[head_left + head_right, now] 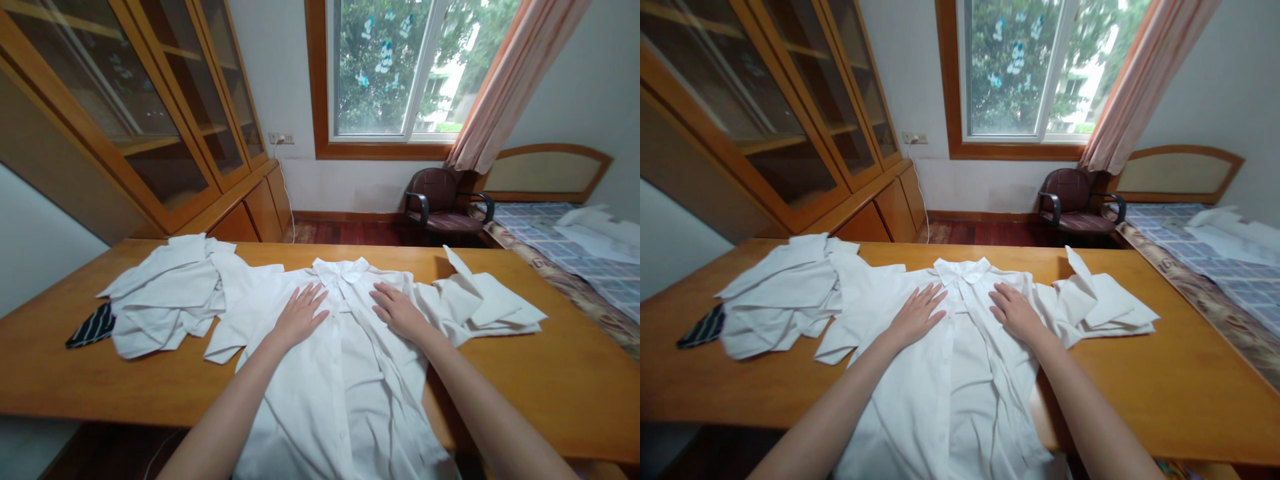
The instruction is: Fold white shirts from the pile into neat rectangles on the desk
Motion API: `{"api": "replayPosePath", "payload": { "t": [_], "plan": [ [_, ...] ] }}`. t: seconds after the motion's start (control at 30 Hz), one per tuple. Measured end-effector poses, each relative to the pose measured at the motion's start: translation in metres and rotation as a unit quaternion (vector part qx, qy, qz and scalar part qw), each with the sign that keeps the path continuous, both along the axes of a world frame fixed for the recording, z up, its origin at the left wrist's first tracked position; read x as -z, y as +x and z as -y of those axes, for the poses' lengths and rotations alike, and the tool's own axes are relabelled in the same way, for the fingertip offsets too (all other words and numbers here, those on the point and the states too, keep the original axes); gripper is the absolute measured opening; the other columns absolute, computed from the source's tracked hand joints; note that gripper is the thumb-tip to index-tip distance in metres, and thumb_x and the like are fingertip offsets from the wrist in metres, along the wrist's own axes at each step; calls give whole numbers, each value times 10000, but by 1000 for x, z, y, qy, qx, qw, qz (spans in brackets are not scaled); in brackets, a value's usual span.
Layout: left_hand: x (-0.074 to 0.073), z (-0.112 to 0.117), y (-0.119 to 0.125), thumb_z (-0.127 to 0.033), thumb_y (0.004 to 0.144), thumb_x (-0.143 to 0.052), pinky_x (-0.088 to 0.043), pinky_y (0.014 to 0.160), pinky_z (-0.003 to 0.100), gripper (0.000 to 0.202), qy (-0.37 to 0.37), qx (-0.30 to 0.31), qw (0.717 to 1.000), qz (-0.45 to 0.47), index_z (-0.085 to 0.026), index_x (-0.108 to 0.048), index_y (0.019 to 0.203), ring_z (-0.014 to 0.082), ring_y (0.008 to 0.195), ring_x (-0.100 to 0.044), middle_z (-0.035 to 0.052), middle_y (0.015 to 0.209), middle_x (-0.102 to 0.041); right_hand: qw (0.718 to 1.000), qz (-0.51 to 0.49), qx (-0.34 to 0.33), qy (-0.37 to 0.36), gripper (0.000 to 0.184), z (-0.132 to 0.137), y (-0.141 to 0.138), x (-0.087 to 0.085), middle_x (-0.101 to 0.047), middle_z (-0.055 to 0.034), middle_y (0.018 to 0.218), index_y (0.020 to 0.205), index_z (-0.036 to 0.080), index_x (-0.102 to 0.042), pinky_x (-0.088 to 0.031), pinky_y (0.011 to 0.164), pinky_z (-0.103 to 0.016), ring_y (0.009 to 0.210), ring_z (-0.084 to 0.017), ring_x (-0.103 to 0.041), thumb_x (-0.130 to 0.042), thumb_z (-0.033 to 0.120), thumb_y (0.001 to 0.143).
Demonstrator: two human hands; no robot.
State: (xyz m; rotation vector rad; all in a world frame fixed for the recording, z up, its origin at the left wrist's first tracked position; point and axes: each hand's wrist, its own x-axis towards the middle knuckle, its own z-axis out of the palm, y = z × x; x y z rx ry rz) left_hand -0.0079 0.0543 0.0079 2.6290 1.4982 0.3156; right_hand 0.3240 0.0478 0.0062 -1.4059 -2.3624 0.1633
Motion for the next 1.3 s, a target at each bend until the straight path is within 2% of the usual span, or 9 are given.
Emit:
{"api": "replayPosePath", "payload": {
  "t": [0.4,0.5,0.6,0.7,0.8,0.9,1.0,1.17,1.3],
  "plan": [
    [-3,-17,7,-539,1016,-369,-141,1247,559,563,-7,-37,999,-4,-298,-389,1525,270,1539,-199,45,1645,-289,1000,-4,-26,8,370,-45,2,2,-523,-136,1491,1327,208,-616,-355,1164,-507,1396,-269,-462,-551,317,979],
    [-1,-21,9,-539,1010,-376,-131,1249,556,566,-6,-43,999,-1,-308,-384,1527,270,1540,-192,40,1646,-290,1000,-10,-21,-2,353,-53,0,-2,-537,-153,1471,1292,180,-629,-374,1146,-495,1368,-279,-485,-554,299,968],
    [-1,-23,11,-533,1005,-387,-116,1251,555,567,-5,-46,999,3,-326,-370,1532,270,1541,-190,29,1648,-286,999,-31,1,-10,344,-55,-8,-12,-587,-160,1393,1266,163,-625,-421,1098,-448,1295,-264,-537,-559,215,932],
    [-1,-26,12,-532,999,-393,-114,1250,557,569,-9,-51,999,4,-336,-366,1533,273,1540,-192,24,1649,-284,998,-59,33,18,313,-43,-24,-28,-643,-118,1220,1177,181,-640,-461,1017,-398,1163,-240,-578,-539,121,887],
    [0,-30,12,-536,997,-391,-113,1250,553,575,-10,-50,999,-2,-331,-367,1533,270,1540,-192,26,1651,-276,998,-36,33,28,181,-19,-46,-42,-627,-90,1055,1045,194,-649,-478,911,-353,1020,-231,-585,-558,159,892],
    [1,-32,10,-543,997,-383,-105,1251,548,581,-5,-45,999,-6,-328,-360,1536,264,1543,-181,22,1655,-268,998,58,12,13,134,6,-63,-47,-616,-105,1029,994,194,-647,-475,829,-345,960,-253,-570,-636,226,864],
    [2,-33,9,-547,997,-383,-109,1250,546,581,-2,-41,999,-5,-330,-358,1536,261,1544,-180,24,1654,-269,991,134,30,11,120,20,-67,-46,-624,-132,1018,966,187,-647,-468,778,-359,958,-285,-554,-640,190,846],
    [2,-33,9,-533,1000,-385,-107,1252,546,579,-6,-41,999,-8,-318,-360,1537,260,1543,-184,35,1655,-263,981,177,81,1,110,26,-63,-49,-629,-159,1022,959,172,-674,-453,686,-362,938,-302,-553,-599,178,878],
    [1,-32,10,-538,997,-391,-109,1252,550,580,-3,-42,999,0,-327,-362,1536,265,1540,-194,30,1651,-279,978,194,79,16,131,30,-69,-53,-632,-175,1003,938,159,-693,-443,678,-380,942,-314,-547,-568,171,899]
  ]
}}
